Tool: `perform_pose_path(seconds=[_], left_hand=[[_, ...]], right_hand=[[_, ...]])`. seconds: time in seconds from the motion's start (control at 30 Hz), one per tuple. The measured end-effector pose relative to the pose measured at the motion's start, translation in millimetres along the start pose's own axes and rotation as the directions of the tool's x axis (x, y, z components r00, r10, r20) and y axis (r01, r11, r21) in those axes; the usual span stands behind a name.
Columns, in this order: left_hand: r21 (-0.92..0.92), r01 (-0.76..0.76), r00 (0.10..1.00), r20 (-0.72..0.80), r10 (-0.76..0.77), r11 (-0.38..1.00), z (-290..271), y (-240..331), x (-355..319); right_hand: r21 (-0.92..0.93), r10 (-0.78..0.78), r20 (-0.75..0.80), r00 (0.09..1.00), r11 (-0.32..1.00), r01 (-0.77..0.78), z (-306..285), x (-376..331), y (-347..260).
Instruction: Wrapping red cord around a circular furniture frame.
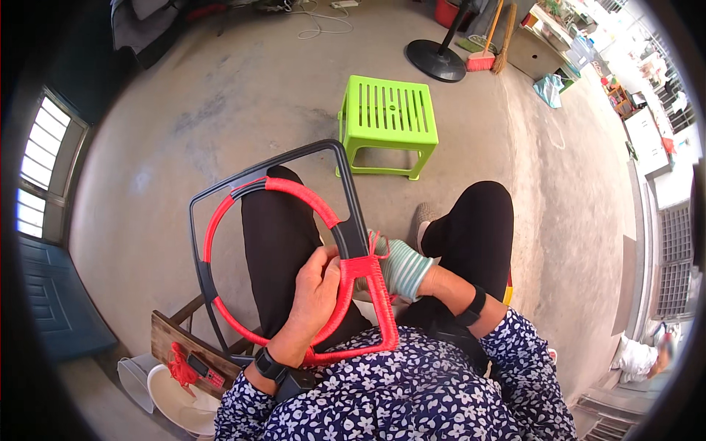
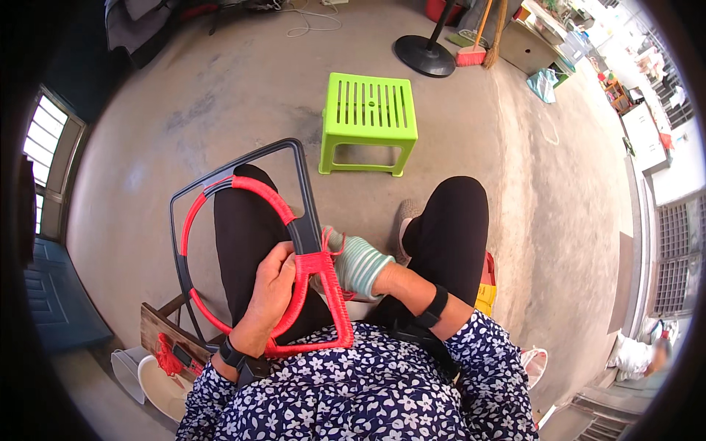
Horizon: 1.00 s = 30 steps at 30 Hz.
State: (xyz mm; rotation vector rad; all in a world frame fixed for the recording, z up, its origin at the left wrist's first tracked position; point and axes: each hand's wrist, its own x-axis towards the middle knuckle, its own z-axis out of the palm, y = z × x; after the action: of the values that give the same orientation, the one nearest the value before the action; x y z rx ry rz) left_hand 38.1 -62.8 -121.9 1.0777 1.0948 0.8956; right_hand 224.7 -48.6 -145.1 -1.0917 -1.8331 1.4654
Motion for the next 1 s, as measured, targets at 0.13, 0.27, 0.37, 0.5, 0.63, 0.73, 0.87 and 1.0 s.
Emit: perform_pose_path(seconds=[0.13, 0.27, 0.37, 0.5, 0.63, 0.73, 0.87, 1.0], left_hand=[[0.243, -0.087, 0.960, -0.239, 0.147, 0.966, 4, 16, -9], [0.573, -0.432, 0.661, -0.324, 0.677, 0.696, 1, 30, -6], [0.662, -0.585, 0.564, -0.082, 0.821, 0.468, -3, 37, -16], [0.542, -0.742, 0.501, 0.057, 0.864, 0.394, 1, 41, -17], [0.221, -0.446, 0.805, -0.325, 0.496, 0.867, 8, 32, -11], [-0.066, -0.231, 0.941, -0.270, 0.206, 0.971, 6, 29, -7], [-0.210, -0.034, 0.994, -0.112, 0.010, 0.977, 3, 27, -2], [-0.302, 0.008, 0.998, -0.056, -0.026, 0.953, -1, 21, 0]], right_hand=[[0.386, 0.294, -0.380, 0.877, 0.912, -0.138, -18, 8, -19], [0.915, 0.448, -0.381, 0.809, 0.311, 0.258, -39, -3, -44], [-0.480, -0.359, -0.281, 0.890, 0.856, 0.194, -24, -4, -99], [-0.492, -0.516, -0.117, 0.849, 0.772, 0.402, -11, 7, -89], [0.047, -0.096, -0.556, 0.826, 0.988, 0.147, -30, -20, -104], [-0.199, -0.008, -0.489, 0.872, 0.975, -0.103, -55, -32, -110], [-0.732, 0.189, -0.362, 0.913, 0.549, -0.404, -84, -58, -96], [0.289, 0.437, -0.616, 0.656, 0.900, -0.327, -133, -118, -59]])
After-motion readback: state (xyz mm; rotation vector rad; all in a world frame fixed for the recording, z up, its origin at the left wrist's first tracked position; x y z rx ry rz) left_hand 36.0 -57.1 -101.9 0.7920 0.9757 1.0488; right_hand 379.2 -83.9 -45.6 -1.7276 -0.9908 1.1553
